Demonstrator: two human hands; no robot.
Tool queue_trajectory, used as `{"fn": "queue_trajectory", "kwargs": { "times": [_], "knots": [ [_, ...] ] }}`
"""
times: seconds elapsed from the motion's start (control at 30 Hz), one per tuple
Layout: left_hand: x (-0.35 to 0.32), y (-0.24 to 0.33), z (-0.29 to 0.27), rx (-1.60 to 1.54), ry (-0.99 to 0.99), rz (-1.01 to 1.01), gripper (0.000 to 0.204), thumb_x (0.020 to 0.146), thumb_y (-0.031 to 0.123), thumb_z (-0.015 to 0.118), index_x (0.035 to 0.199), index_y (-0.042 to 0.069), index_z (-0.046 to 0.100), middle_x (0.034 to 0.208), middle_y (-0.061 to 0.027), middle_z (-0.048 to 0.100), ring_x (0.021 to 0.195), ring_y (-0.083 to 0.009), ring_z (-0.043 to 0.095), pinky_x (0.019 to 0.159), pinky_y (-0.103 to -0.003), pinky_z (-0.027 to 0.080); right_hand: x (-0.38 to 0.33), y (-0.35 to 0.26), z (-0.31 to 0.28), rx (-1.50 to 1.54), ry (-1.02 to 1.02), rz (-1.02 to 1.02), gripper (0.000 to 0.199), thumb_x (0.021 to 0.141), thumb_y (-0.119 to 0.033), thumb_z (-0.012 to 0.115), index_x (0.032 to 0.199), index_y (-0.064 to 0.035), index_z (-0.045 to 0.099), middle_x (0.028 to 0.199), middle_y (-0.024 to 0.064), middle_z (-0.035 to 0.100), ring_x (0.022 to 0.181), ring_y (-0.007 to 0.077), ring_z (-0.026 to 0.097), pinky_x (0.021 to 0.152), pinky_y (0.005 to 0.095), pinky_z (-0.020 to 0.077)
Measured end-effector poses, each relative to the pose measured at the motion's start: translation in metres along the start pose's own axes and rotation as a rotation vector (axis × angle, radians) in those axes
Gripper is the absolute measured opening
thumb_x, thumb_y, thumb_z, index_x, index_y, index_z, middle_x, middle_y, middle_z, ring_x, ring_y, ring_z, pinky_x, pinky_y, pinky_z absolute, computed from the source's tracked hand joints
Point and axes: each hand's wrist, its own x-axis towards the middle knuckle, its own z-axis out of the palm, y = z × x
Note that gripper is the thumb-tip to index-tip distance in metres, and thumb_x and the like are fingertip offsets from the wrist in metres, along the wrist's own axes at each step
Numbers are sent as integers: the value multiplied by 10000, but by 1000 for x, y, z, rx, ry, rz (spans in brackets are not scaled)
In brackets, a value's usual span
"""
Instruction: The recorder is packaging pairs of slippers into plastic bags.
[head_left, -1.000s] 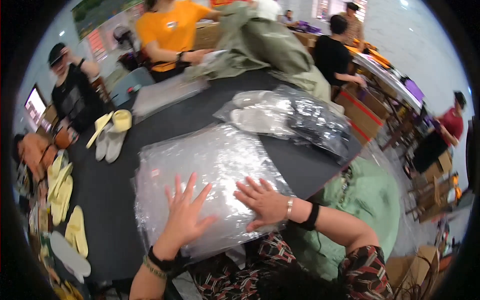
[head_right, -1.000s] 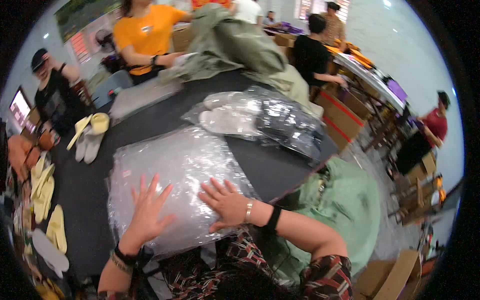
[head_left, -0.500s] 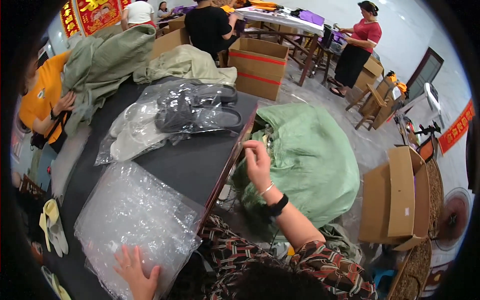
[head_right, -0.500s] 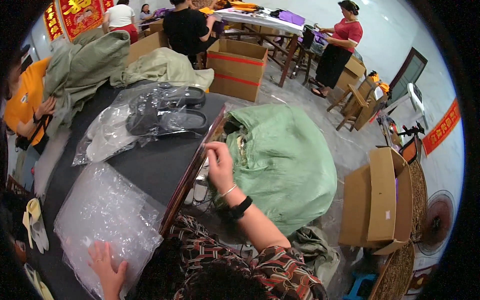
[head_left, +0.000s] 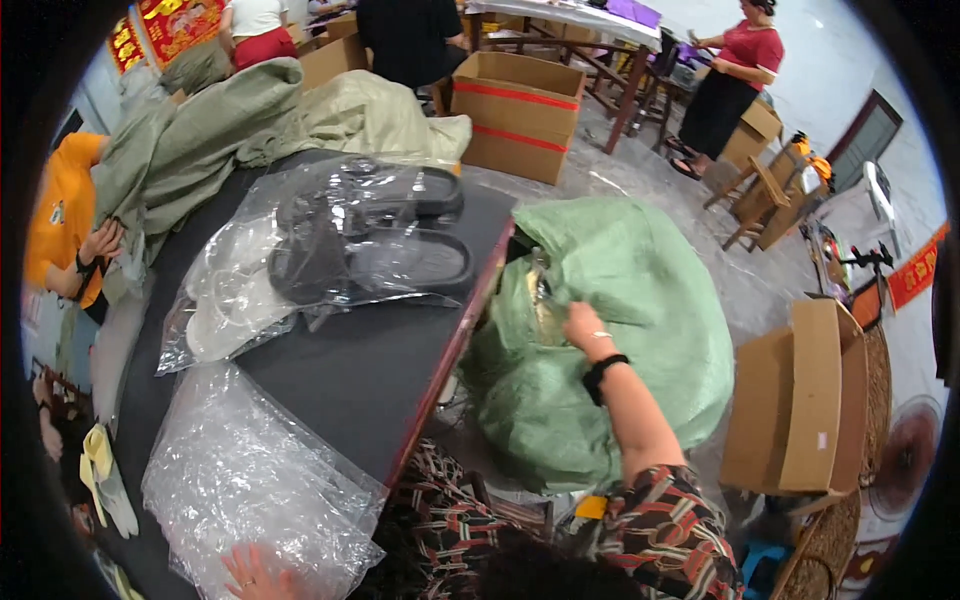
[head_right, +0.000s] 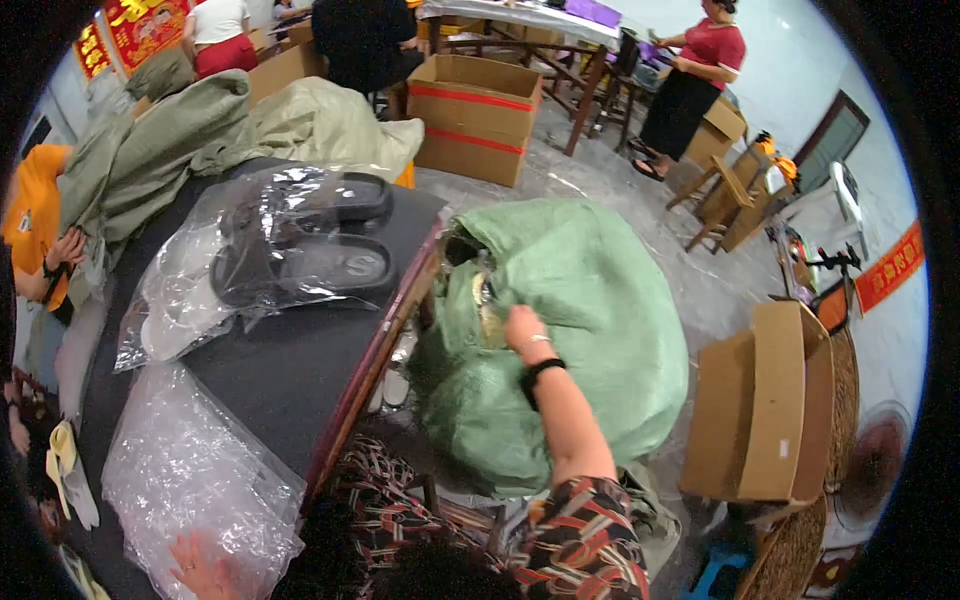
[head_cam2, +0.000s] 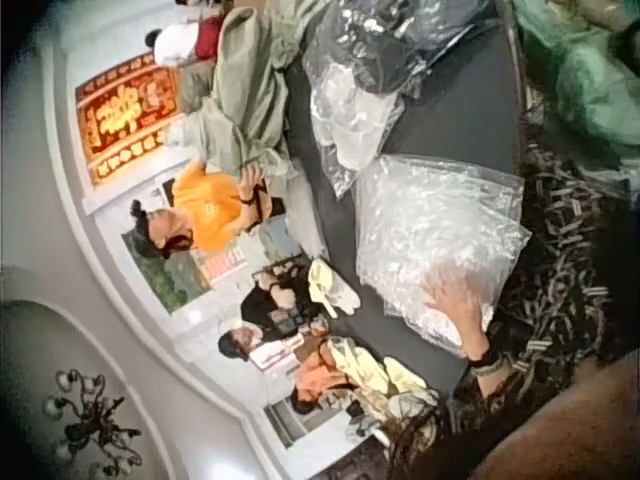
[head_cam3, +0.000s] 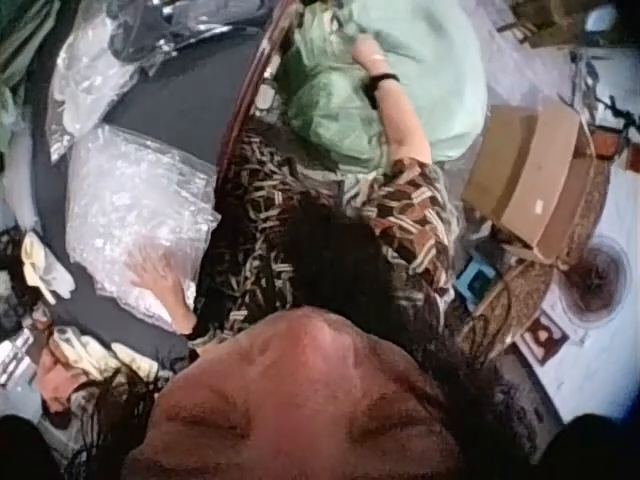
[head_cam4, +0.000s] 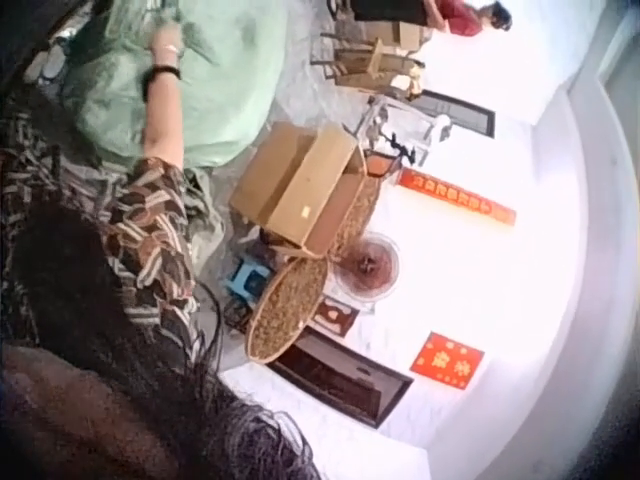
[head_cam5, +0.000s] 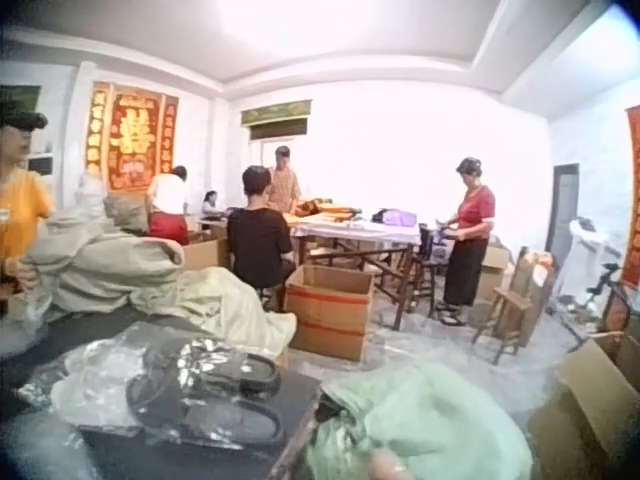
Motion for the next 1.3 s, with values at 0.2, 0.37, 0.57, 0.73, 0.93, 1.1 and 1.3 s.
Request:
{"fn": "queue_trajectory", "kwargs": {
  "times": [0.2,0.37,0.57,0.73,0.93,1.1,1.3],
  "knots": [
    [10,15,5,-33,-22,10,549,1010,436,457,1487,164,448,1555,-180,349,1451,-439,235,1115,-688,106,-45,77,-40,-162,-277,91,259,838,-177,637,1017,3,689,1038,266,678,964,403,660,853,499,524],
    [4,17,-5,-41,-40,-40,559,1005,420,469,1494,152,430,1545,-184,363,1444,-438,248,1115,-686,113,-10,-69,-142,530,565,-227,209,901,-135,641,1069,-12,659,963,200,703,864,320,689,754,376,543],
    [4,14,-7,-119,8,12,542,977,381,503,1463,142,467,1522,-185,391,1438,-426,268,1117,-683,118,-44,-281,-258,765,454,-683,379,901,-137,677,1222,-2,528,1029,134,643,893,255,637,816,344,525],
    [1,15,-13,-152,54,10,544,964,380,530,1437,116,488,1520,-181,391,1444,-414,268,1100,-709,117,-78,-385,-286,192,477,-939,739,824,-400,754,1409,-100,416,1407,222,435,1251,456,456,974,549,448],
    [-15,1,-15,-287,157,-11,568,952,383,567,1430,88,485,1532,-187,369,1454,-409,247,1090,-722,126,-43,-397,-281,36,175,-409,1202,667,-584,833,1574,-232,127,1602,240,150,1270,546,449,972,613,443],
    [-30,-8,-24,-315,182,31,554,943,359,594,1413,81,496,1531,-192,368,1449,-405,261,1093,-707,146,4,-369,-253,382,50,-575,749,708,-391,859,1315,-89,541,1081,227,669,951,360,675,823,400,534],
    [-42,-18,-36,-339,247,122,559,899,299,666,1382,64,509,1505,-194,395,1423,-409,299,1075,-702,194,-5,-378,-291,883,316,-699,212,828,-154,748,876,-6,604,696,47,601,616,160,568,571,316,472]
  ]
}}
